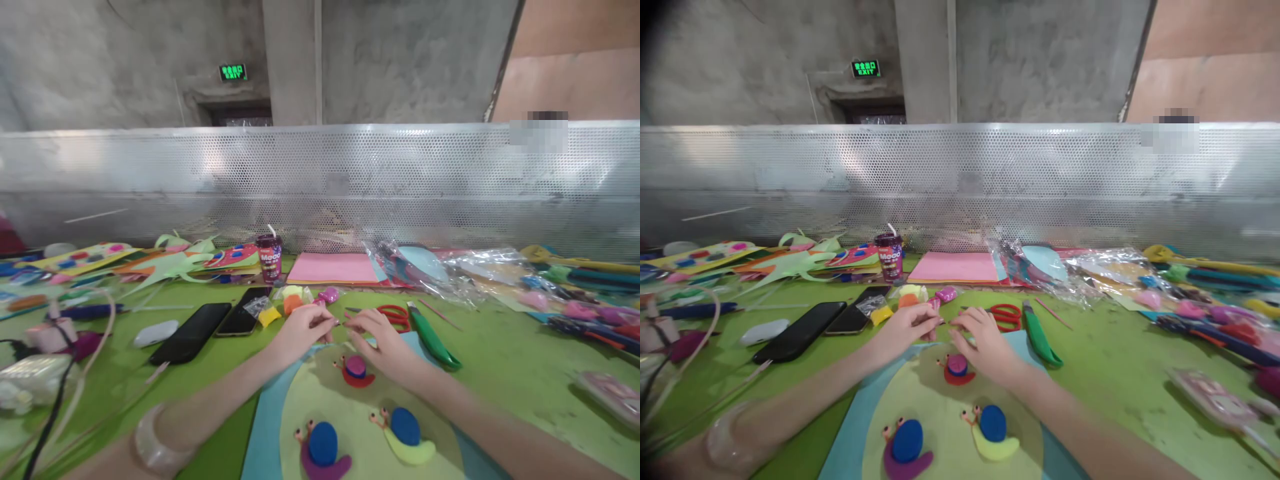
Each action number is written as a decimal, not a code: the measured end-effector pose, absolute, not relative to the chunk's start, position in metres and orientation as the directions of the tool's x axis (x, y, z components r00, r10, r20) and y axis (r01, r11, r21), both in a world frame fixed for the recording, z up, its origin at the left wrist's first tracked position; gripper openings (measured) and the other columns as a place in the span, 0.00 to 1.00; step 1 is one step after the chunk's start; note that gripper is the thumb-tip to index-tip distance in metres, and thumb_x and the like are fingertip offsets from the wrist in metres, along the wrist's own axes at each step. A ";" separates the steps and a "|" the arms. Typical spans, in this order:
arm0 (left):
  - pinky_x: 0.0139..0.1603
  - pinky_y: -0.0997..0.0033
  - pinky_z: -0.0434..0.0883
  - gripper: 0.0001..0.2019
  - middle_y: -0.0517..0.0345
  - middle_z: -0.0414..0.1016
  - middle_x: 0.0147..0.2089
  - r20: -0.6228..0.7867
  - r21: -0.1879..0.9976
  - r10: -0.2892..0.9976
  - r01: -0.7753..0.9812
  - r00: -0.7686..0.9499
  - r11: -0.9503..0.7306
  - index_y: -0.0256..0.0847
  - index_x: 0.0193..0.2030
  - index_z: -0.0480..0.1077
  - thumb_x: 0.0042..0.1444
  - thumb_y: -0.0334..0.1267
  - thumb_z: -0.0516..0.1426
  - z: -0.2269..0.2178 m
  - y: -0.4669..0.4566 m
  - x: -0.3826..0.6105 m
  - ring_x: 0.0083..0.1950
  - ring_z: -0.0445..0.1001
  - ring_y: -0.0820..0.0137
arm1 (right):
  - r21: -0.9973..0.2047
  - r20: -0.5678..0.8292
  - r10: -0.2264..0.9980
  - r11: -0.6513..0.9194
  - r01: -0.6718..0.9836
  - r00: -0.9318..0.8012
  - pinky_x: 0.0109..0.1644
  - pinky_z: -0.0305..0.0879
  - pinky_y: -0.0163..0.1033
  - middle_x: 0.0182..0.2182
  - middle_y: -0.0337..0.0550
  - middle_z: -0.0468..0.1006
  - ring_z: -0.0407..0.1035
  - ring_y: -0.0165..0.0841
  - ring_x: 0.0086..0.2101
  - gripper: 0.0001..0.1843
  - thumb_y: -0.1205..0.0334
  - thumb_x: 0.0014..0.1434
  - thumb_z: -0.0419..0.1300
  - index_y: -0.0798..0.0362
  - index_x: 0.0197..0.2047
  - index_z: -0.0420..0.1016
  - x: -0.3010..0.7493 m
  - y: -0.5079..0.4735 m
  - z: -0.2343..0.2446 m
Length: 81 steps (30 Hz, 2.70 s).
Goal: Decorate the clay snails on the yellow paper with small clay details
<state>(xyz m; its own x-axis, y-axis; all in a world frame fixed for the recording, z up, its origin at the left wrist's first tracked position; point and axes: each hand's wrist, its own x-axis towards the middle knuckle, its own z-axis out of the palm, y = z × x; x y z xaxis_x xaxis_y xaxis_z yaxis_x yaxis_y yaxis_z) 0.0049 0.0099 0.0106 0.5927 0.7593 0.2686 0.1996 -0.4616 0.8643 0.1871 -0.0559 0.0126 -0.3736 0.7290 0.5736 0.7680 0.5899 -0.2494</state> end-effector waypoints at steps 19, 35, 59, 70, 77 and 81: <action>0.30 0.75 0.62 0.14 0.58 0.70 0.25 0.094 0.984 0.767 0.059 0.634 -0.170 0.35 0.25 0.70 0.51 0.45 0.56 0.019 -0.014 0.010 0.26 0.64 0.76 | -0.218 0.805 0.517 0.714 0.666 -0.291 0.41 0.68 0.40 0.34 0.47 0.71 0.68 0.34 0.36 0.08 0.65 0.60 0.53 0.55 0.36 0.74 0.184 -0.055 0.002; 0.30 0.76 0.60 0.12 0.60 0.70 0.26 -0.016 0.987 0.753 -0.109 0.658 0.116 0.35 0.29 0.73 0.42 0.42 0.64 0.019 -0.021 0.010 0.27 0.64 0.78 | -0.169 0.829 0.472 0.722 0.670 -0.300 0.41 0.68 0.42 0.37 0.46 0.70 0.67 0.35 0.38 0.07 0.63 0.60 0.54 0.51 0.38 0.74 0.184 -0.061 0.006; 0.26 0.78 0.58 0.15 0.62 0.67 0.19 -0.046 0.968 0.783 -0.167 0.621 0.188 0.34 0.23 0.69 0.36 0.43 0.67 0.018 -0.018 0.012 0.22 0.62 0.79 | -0.282 0.857 0.483 0.728 0.625 -0.177 0.41 0.67 0.40 0.35 0.45 0.68 0.66 0.34 0.38 0.05 0.69 0.57 0.56 0.52 0.34 0.72 0.173 -0.073 0.011; 0.27 0.78 0.59 0.10 0.61 0.69 0.21 -0.029 0.969 0.793 -0.179 0.609 0.173 0.35 0.24 0.71 0.40 0.39 0.65 0.017 -0.017 0.011 0.24 0.64 0.79 | -0.312 0.850 0.509 0.696 0.647 -0.137 0.40 0.68 0.40 0.35 0.45 0.68 0.67 0.34 0.37 0.06 0.69 0.57 0.54 0.51 0.34 0.72 0.173 -0.071 0.012; 0.29 0.78 0.60 0.09 0.61 0.69 0.23 0.006 0.978 0.764 -0.162 0.645 0.129 0.35 0.25 0.70 0.43 0.39 0.63 0.012 -0.012 0.009 0.25 0.64 0.78 | -0.316 0.843 0.521 0.686 0.655 -0.139 0.41 0.67 0.41 0.34 0.44 0.67 0.67 0.35 0.37 0.02 0.65 0.56 0.58 0.50 0.31 0.71 0.174 -0.068 0.011; 0.29 0.78 0.60 0.10 0.61 0.69 0.23 0.015 0.984 0.754 -0.143 0.656 0.105 0.35 0.25 0.70 0.44 0.40 0.63 0.010 -0.011 0.009 0.25 0.64 0.79 | -0.319 0.837 0.529 0.679 0.661 -0.140 0.42 0.68 0.41 0.35 0.44 0.67 0.67 0.35 0.38 0.01 0.64 0.56 0.58 0.50 0.32 0.70 0.175 -0.067 0.011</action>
